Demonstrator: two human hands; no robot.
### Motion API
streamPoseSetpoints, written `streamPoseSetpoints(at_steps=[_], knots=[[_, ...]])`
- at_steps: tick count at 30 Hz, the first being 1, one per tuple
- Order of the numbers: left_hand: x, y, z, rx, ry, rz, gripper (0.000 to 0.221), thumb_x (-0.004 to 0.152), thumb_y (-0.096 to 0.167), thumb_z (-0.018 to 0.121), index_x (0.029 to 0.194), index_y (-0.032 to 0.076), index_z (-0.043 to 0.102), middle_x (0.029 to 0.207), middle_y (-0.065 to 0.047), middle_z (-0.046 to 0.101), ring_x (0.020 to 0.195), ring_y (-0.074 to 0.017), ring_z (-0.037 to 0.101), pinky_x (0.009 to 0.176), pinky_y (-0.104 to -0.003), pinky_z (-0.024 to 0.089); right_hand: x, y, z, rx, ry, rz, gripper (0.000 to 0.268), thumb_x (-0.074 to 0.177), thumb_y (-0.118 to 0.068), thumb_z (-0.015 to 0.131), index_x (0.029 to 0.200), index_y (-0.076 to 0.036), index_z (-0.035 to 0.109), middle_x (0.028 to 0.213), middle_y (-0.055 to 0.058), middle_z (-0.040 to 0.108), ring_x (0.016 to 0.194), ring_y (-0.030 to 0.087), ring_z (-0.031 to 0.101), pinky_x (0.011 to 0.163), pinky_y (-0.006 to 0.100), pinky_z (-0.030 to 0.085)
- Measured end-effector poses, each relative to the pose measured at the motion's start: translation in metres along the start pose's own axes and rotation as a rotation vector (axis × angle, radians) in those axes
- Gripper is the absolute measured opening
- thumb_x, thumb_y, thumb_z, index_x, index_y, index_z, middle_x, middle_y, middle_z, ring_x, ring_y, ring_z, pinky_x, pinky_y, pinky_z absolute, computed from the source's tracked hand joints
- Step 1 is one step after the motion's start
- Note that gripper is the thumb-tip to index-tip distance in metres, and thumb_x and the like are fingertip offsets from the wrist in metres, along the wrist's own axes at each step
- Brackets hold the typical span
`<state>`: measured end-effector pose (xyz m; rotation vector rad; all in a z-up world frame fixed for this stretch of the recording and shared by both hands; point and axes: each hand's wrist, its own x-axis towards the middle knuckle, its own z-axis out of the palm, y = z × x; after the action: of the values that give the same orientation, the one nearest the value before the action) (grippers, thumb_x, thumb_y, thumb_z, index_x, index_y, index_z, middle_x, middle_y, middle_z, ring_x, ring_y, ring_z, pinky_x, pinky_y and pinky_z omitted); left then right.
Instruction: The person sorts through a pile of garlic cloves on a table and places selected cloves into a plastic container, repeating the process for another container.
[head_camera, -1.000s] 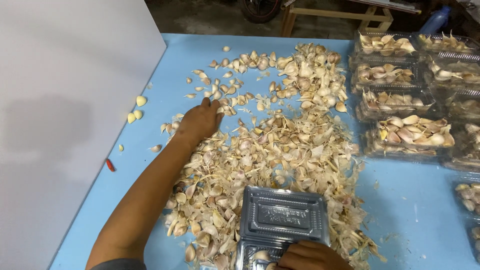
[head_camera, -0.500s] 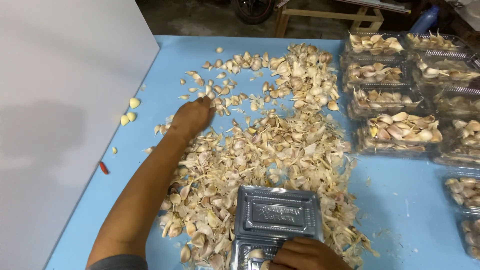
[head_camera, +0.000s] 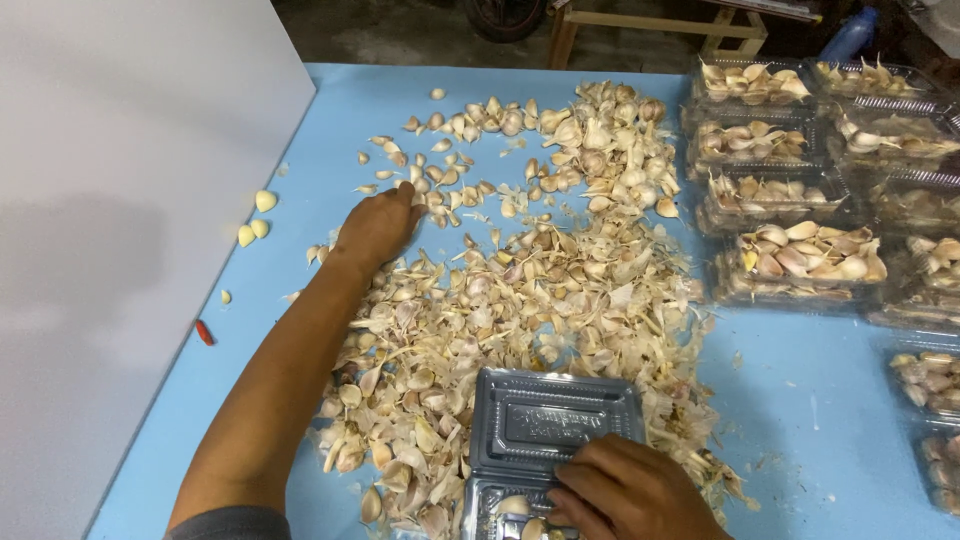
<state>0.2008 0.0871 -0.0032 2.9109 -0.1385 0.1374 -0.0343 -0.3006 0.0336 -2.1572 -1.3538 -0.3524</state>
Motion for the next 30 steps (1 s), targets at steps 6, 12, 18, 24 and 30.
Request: streamPoseSetpoints(at_steps=[6,12,18,24,30], knots=[[-0.005,-0.008,-0.008,-0.145,0.07,-0.083,0.031,0.111,0.028,0.044,0.114,-0.002,0.05,0.095,-0.03,0.066,0.082,-0.0508,0.062,0.061,-0.058,0.045,-0.005,0.002,0.003,-0.047,0.029,0.179,0.017,0.092,-0.029,0.076,0.089,-0.012,0.074,0.077,0.003,0.065,0.066,0.021,0.063,0.058,0.037,0.053],[-0.012,-0.009,-0.026,-0.426,0.16,-0.143,0.037,0.109,0.043,0.047,0.11,0.007,0.056,0.079,-0.013,0.063,0.075,-0.0329,0.058,0.063,-0.046,0.039,-0.01,0.012,0.001,-0.06,0.085,0.244,0.015,0.09,-0.03,0.073,0.094,-0.016,0.074,0.086,0.0,0.071,0.069,0.019,0.069,0.063,0.033,0.056],[-0.042,0.028,-0.049,-0.714,0.114,-0.121,0.033,0.107,0.047,0.048,0.097,0.017,0.059,0.075,-0.001,0.066,0.068,-0.0138,0.056,0.067,-0.035,0.042,-0.008,0.01,0.001,-0.046,0.103,0.275,0.018,0.089,-0.029,0.075,0.097,-0.013,0.076,0.083,0.0,0.072,0.066,0.018,0.068,0.056,0.034,0.054],[-0.105,0.097,-0.078,-1.118,-0.17,-0.09,0.029,0.106,0.037,0.049,0.111,0.012,0.063,0.079,-0.003,0.059,0.054,-0.0138,0.054,0.043,-0.029,0.049,-0.004,0.008,-0.002,-0.029,0.089,0.277,0.018,0.09,-0.029,0.073,0.097,-0.012,0.074,0.085,0.002,0.071,0.07,0.02,0.068,0.062,0.033,0.056],[-0.186,0.167,-0.07,-0.845,-0.369,0.258,0.023,0.108,0.031,0.046,0.112,0.014,0.061,0.079,-0.002,0.059,0.063,-0.0126,0.057,0.055,-0.031,0.053,0.0,0.003,-0.01,-0.04,0.113,0.281,0.015,0.088,-0.024,0.075,0.094,-0.01,0.075,0.079,0.003,0.072,0.065,0.018,0.066,0.059,0.034,0.054]])
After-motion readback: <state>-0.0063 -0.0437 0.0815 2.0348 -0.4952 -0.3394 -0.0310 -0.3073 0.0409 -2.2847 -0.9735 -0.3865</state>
